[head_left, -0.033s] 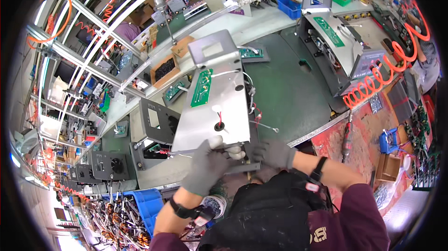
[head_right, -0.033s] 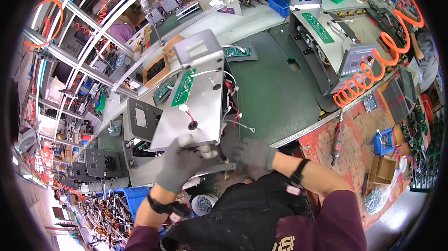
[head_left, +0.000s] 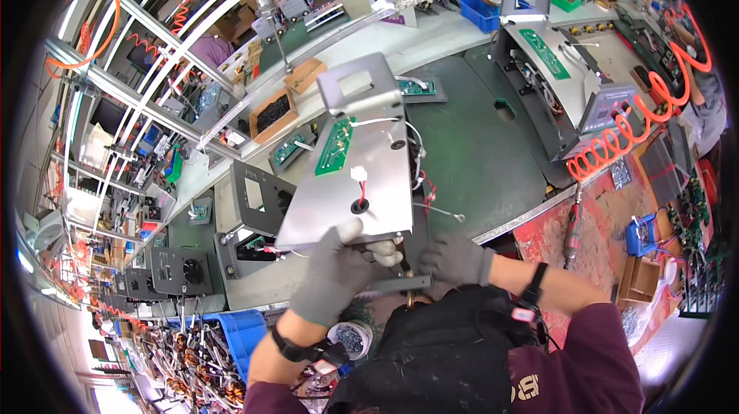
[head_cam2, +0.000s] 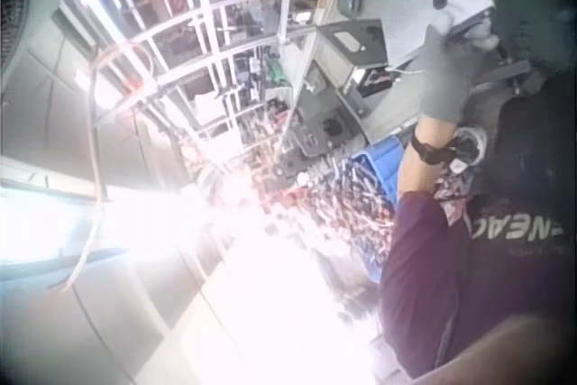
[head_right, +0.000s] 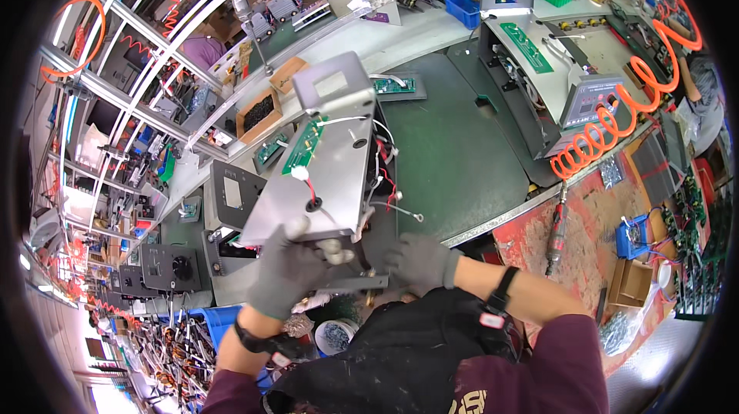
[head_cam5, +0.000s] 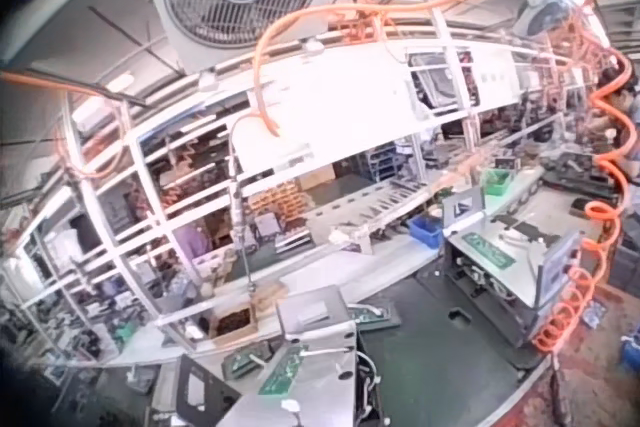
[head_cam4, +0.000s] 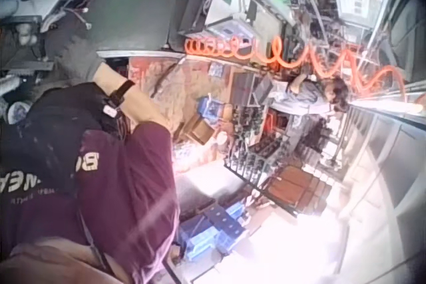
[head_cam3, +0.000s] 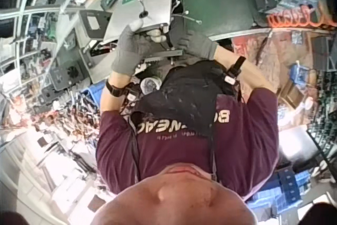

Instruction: Assembling and fastening electronic components and housing parts using power tools on an industrial production line.

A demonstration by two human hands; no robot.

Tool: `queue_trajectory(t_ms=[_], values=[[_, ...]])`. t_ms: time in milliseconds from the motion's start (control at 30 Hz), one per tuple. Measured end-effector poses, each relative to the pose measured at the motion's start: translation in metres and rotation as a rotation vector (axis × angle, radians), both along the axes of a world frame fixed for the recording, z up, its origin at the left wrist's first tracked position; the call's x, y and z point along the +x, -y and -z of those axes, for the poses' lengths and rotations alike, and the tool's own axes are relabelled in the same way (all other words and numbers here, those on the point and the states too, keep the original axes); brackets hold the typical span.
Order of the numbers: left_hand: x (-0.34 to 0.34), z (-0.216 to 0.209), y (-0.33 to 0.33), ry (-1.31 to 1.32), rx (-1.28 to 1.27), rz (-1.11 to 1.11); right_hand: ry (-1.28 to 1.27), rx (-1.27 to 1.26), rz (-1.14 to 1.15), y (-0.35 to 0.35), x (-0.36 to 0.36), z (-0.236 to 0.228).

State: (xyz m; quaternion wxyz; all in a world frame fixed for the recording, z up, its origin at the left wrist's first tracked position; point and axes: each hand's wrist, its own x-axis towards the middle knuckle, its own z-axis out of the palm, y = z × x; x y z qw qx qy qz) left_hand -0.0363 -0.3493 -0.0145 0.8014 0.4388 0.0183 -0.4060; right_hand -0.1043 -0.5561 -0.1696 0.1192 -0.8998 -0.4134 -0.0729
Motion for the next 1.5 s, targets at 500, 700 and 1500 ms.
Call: queue_trajectory(t_ms=[500, 700, 1500], values=[[0.038, -0.111, 0.008, 1.002, 0.848, 0.359, -0.152, 0.585, 0.11, 0.088, 0.031, -0.128], [0.109, -0.085, 0.037, 1.386, 0.972, -0.11, 0.043, 0.813, 0.494, 0.151, 0.005, -0.127], [0.081, -0.093, 0.082, 1.069, 1.249, -0.391, -0.191, -0.626, 2.164, 0.728, -0.19, 0.073]])
